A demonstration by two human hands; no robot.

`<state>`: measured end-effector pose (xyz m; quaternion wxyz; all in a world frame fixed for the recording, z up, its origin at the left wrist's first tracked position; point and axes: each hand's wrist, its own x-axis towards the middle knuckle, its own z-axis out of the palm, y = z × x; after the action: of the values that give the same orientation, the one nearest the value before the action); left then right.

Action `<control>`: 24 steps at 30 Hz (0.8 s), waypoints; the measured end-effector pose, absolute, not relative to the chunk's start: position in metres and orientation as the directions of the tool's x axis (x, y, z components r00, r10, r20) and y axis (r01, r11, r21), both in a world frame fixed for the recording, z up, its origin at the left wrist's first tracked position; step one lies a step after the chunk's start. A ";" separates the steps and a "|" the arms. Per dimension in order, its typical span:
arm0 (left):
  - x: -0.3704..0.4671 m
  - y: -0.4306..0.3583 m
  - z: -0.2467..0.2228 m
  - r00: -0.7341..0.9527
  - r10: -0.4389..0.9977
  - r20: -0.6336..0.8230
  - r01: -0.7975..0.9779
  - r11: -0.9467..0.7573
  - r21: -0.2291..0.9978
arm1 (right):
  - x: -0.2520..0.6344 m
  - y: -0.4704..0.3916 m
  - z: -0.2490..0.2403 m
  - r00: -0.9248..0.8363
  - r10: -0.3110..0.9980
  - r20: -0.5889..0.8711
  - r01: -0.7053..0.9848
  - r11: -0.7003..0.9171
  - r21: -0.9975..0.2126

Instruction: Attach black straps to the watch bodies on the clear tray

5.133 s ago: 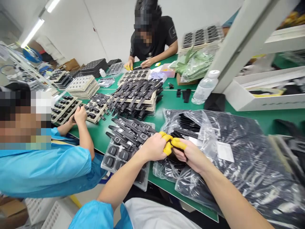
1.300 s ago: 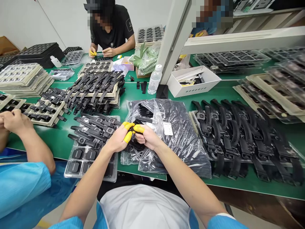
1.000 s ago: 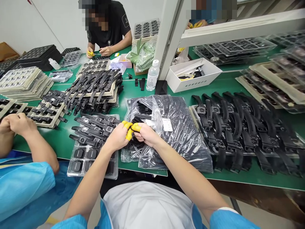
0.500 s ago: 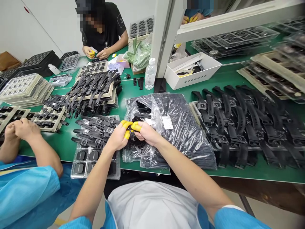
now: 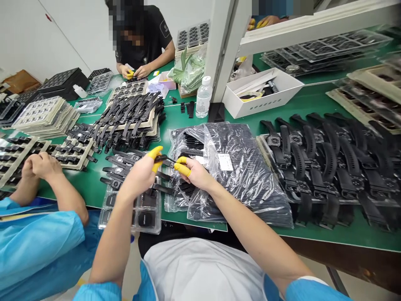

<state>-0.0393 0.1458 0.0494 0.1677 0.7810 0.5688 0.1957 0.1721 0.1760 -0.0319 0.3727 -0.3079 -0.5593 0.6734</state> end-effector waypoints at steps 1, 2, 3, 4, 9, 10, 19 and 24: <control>-0.051 0.144 0.061 0.273 0.959 0.074 0.851 -0.277 0.447 | 0.173 0.176 -0.033 -0.545 0.838 0.034 -0.108 -0.030 -0.994; -0.063 0.141 0.071 0.281 0.959 0.035 0.879 -0.272 0.392 | 0.174 0.176 -0.034 -0.558 0.826 0.077 -0.047 0.061 -0.997; -0.076 0.137 0.078 0.296 0.955 -0.001 0.906 -0.280 0.316 | 0.174 0.175 -0.035 -0.577 0.807 0.125 0.022 0.168 -0.986; -0.088 0.132 0.082 0.312 0.949 -0.036 0.926 -0.296 0.235 | 0.175 0.175 -0.035 -0.605 0.778 0.169 0.092 0.279 -0.956; -0.130 0.096 0.078 0.294 0.937 -0.186 0.955 -0.280 0.098 | 0.170 0.155 -0.025 -0.788 0.576 0.218 0.322 0.687 -0.652; -0.134 0.090 0.076 0.288 0.933 -0.214 0.955 -0.264 0.137 | 0.168 0.146 -0.022 -0.816 0.541 0.204 0.339 0.734 -0.589; -0.137 0.073 0.035 0.456 0.856 -0.245 0.890 -0.433 0.144 | 0.152 0.092 -0.014 -0.899 0.422 -0.120 0.435 0.826 -0.358; -0.145 0.064 0.019 0.450 0.891 0.056 0.878 -0.453 0.154 | 0.169 0.087 0.042 -0.893 0.444 0.067 0.403 0.859 -0.316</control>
<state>-0.1447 0.0641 0.0193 0.0514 0.8499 0.5204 0.0642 0.1694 0.0869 0.0417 0.0687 -0.2204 -0.9616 0.1487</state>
